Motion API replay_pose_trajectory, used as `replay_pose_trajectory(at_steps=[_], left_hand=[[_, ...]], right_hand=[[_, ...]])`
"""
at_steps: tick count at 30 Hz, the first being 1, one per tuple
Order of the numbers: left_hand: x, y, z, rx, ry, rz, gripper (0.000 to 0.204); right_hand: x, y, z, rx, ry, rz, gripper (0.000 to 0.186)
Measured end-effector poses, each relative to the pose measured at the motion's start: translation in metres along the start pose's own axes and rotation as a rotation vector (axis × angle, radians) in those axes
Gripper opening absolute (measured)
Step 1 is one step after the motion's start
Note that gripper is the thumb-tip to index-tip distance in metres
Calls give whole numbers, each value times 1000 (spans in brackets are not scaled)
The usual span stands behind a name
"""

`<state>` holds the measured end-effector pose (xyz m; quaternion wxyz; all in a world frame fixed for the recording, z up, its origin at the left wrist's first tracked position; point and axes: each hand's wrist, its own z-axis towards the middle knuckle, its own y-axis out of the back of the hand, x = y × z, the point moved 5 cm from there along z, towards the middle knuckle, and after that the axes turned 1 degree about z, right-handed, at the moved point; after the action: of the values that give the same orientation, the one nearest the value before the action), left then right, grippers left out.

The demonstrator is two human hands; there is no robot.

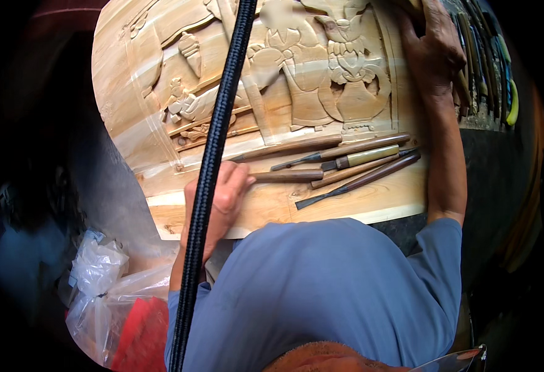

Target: The person carves a wooden panel with a figure using a chisel and a mallet, switching between chisels stored on the side.

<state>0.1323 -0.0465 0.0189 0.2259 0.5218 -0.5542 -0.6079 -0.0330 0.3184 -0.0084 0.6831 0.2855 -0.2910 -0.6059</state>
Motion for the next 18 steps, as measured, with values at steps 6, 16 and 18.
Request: replay_pose_trajectory(at_steps=[6, 16, 18], left_hand=[[-40, -15, 25, -80, -255, 65, 17], [-62, -30, 47, -107, -423, 110, 20], [-64, -33, 50, -83, -432, 106, 19]], right_hand=[[-1, -1, 4, -62, 36, 62, 65], [-38, -28, -1, -143, 152, -1, 68], [-49, -40, -5, -203, 192, -4, 67]])
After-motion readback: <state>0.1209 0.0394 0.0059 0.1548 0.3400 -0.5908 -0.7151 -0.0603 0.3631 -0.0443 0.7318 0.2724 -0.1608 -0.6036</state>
